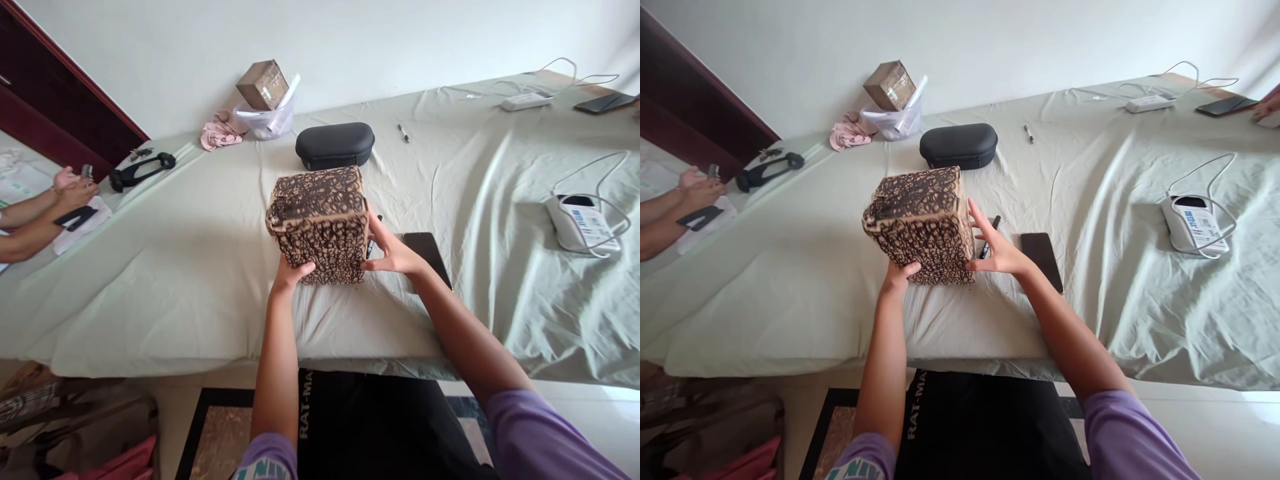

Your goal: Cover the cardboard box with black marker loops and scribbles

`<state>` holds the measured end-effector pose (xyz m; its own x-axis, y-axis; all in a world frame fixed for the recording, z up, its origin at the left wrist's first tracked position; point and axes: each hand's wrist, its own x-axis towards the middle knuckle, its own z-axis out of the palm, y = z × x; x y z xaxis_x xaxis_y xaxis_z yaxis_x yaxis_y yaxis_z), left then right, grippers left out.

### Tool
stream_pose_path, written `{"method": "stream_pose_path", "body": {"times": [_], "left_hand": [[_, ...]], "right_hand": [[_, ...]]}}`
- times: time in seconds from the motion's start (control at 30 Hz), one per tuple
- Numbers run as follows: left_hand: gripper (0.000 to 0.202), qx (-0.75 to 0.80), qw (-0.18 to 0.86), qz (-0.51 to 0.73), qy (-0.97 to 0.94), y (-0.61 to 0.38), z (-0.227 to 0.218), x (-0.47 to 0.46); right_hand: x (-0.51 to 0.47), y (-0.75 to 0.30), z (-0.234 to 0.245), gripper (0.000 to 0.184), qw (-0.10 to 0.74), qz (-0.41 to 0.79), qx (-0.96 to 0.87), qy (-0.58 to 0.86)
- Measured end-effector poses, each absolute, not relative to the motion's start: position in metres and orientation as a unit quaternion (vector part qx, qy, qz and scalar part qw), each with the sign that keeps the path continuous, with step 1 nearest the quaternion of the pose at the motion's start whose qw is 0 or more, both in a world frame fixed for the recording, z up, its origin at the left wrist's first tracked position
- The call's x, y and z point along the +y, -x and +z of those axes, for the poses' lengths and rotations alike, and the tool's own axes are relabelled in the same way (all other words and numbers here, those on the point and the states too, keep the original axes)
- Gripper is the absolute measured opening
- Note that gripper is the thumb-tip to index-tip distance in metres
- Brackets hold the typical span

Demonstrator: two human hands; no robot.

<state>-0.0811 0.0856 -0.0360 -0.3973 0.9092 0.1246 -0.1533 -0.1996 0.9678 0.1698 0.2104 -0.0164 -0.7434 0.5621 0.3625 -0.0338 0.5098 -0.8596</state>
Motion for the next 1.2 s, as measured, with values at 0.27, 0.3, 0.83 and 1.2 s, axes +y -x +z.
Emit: {"method": "stream_pose_path", "body": {"times": [0.27, 0.3, 0.83, 1.2], "left_hand": [[0.072, 0.469, 0.46, 0.689, -0.306, 0.074, -0.028, 0.091], [0.072, 0.465, 0.465, 0.691, -0.299, 0.073, -0.027, 0.092], [0.075, 0.46, 0.466, 0.703, -0.278, 0.077, -0.025, 0.094], [0.08, 0.464, 0.471, 0.696, -0.279, 0.075, -0.024, 0.092]], "right_hand": [[0.244, -0.186, -0.036, 0.066, 0.25, 0.262, -0.857, 0.367], [0.248, -0.188, -0.038, 0.063, 0.198, 0.21, -0.87, 0.399], [0.257, -0.196, -0.045, 0.013, 0.345, 0.336, -0.757, 0.441], [0.242, -0.168, -0.043, 0.03, 0.406, 0.565, -0.635, 0.336]]}}
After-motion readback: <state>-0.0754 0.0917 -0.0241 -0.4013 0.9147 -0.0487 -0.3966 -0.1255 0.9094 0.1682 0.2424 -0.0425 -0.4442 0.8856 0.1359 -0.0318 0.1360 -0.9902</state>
